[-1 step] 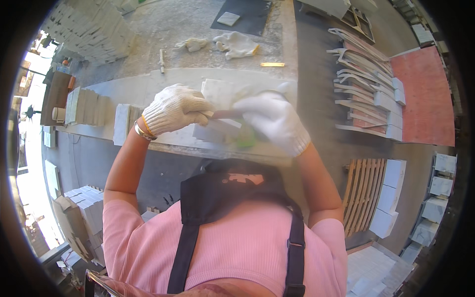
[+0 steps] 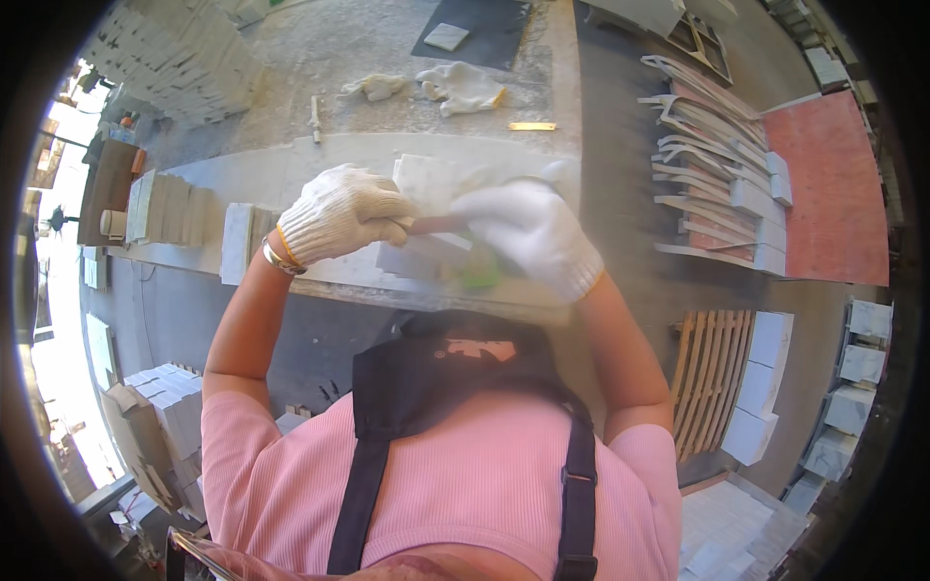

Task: The person scoops white paste from a container with a small metal tool and spreads it onto a rectangular tile. They then use a green sponge to smooth the paste across the tile surface. The person repeats this process on multiple tiles, applying and smoothing the paste.

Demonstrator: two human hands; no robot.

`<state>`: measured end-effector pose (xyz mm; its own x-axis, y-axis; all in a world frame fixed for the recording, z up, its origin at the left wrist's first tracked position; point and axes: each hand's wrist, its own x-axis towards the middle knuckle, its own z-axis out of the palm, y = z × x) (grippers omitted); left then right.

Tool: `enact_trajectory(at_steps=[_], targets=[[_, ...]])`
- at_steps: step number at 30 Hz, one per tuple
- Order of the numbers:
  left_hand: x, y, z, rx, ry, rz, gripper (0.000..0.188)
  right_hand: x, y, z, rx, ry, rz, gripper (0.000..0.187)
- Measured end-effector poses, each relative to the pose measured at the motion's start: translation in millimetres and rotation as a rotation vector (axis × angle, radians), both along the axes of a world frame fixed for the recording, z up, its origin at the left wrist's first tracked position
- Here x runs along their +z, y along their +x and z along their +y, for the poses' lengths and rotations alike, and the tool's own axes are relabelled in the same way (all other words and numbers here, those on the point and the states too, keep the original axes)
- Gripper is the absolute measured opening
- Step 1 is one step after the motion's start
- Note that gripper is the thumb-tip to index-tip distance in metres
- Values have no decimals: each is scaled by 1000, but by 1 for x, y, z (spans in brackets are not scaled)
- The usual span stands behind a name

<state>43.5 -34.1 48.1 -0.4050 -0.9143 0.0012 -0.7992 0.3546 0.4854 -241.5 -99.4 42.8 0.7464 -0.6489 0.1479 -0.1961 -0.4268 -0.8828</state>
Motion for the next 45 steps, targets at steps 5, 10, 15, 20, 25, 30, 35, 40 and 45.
enact_trajectory(at_steps=[5,10,15,20,25,30,35,40,45], targets=[[0,0,-4,-6,49,8,27,2,8,-11,115,161,22,23],[2,1,-17,-2,161,-21,30,2,-14,-11,0,357,106,23],[9,-2,-48,-12,435,10,35,-4,-27,-8,-232,616,-80,28],[6,-13,-74,-101,448,-100,38,-11,-32,-1,-280,616,-93,31],[-21,-15,-62,-201,-69,-105,39,-23,-37,-2,-232,404,29,28],[-39,-11,-49,-141,11,40,39,-45,-22,-20,-25,-29,61,25],[-48,-10,-44,-112,-19,83,38,-55,-7,-36,90,-201,91,25],[-56,-7,-44,-99,-12,112,38,-51,-25,-17,93,-121,116,24],[-54,-7,-43,-92,-34,117,38,-52,-47,25,-3,228,157,25]])
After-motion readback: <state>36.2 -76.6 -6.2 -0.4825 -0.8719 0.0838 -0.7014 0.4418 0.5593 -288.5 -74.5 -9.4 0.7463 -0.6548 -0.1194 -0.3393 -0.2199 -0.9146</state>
